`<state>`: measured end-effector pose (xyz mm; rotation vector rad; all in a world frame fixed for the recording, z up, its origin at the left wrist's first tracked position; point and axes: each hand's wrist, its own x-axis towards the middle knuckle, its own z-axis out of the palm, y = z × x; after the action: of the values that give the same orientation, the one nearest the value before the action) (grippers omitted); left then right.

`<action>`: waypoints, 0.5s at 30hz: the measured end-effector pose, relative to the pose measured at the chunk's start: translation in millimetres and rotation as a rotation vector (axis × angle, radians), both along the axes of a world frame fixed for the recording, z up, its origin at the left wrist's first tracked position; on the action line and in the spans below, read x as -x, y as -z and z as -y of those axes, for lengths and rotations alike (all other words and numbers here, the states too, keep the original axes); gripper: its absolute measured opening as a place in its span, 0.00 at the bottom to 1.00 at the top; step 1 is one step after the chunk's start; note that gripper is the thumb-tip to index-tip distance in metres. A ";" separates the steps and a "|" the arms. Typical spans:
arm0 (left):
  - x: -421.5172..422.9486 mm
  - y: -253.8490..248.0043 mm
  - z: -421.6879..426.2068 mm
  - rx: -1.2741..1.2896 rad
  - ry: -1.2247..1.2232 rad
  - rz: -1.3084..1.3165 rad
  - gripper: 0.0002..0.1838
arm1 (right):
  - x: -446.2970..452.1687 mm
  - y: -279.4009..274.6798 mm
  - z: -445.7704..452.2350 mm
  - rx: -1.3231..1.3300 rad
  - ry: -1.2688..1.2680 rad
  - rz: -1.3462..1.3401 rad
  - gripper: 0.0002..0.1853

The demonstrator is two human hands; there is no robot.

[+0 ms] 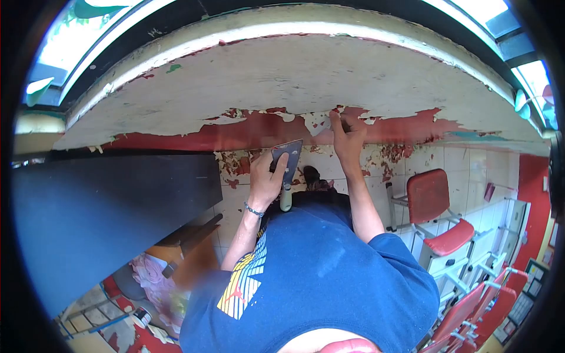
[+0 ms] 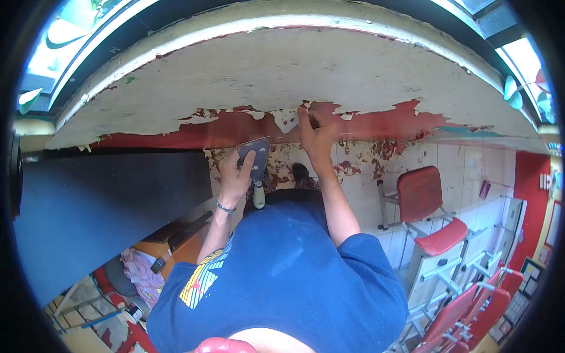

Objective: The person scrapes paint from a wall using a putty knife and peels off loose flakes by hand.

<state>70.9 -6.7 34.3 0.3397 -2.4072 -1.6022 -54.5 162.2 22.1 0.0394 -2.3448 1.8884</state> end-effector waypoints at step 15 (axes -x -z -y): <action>10.2 1.5 95.3 0.008 0.209 -0.064 0.14 | -29.4 37.1 27.6 0.340 0.236 0.017 0.15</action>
<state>60.6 -102.0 32.8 0.0352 -2.4677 -1.6590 -25.1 134.6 -15.0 -0.2737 -1.9059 2.1348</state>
